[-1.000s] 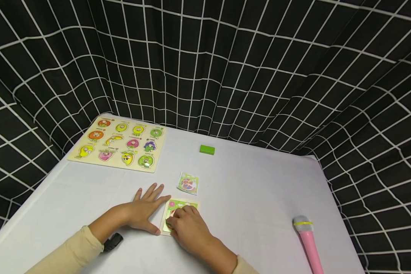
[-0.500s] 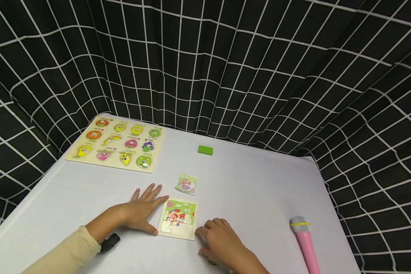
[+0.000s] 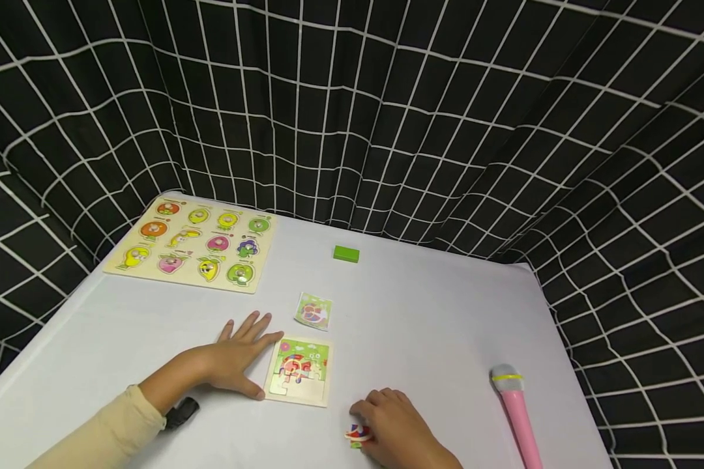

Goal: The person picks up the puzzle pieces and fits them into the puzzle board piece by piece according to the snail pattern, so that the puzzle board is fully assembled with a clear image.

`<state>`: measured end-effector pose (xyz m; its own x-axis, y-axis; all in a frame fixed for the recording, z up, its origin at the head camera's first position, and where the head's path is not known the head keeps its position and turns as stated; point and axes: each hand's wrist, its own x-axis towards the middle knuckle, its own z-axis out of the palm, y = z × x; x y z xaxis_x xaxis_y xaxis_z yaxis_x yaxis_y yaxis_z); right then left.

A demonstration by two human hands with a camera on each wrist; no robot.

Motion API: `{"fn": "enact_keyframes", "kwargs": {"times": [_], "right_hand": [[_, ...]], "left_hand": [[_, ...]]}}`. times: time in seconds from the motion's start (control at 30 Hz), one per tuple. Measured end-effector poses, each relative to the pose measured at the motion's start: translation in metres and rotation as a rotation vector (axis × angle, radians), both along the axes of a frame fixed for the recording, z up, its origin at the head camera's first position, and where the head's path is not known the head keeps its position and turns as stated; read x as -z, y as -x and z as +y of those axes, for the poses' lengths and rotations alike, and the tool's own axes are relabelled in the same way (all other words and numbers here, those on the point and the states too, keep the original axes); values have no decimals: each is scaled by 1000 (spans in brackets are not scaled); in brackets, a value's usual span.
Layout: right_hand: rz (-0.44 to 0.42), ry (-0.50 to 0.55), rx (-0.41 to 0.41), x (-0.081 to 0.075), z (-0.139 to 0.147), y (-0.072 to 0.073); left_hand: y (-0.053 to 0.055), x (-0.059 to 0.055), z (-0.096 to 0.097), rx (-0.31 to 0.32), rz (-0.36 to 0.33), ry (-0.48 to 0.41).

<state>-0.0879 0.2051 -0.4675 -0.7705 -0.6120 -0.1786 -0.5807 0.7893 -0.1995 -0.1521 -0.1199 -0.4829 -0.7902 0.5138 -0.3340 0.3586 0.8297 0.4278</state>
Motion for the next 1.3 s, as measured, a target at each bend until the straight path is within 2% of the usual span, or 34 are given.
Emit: {"fn": "enact_keyframes", "kwargs": {"times": [0.07, 0.3, 0.43, 0.67, 0.97, 1.13, 1.3], "right_hand": [[32, 8, -16, 3, 0, -1], [47, 6, -39, 5, 0, -3], [106, 32, -97, 6, 2, -3], [139, 79, -144, 3, -2, 3], [238, 67, -168, -8, -42, 26], [274, 70, -187, -7, -66, 37], [283, 59, -205, -3, -80, 42]], "left_hand": [[0, 0, 0, 1, -1, -2], [0, 1, 1, 2, 0, 9], [0, 1, 2, -3, -4, 9], [-1, 2, 1, -5, 3, 12], [1, 3, 0, -9, 0, 24], [1, 4, 0, -9, -2, 28], [1, 2, 0, 2, 0, 42]]}}
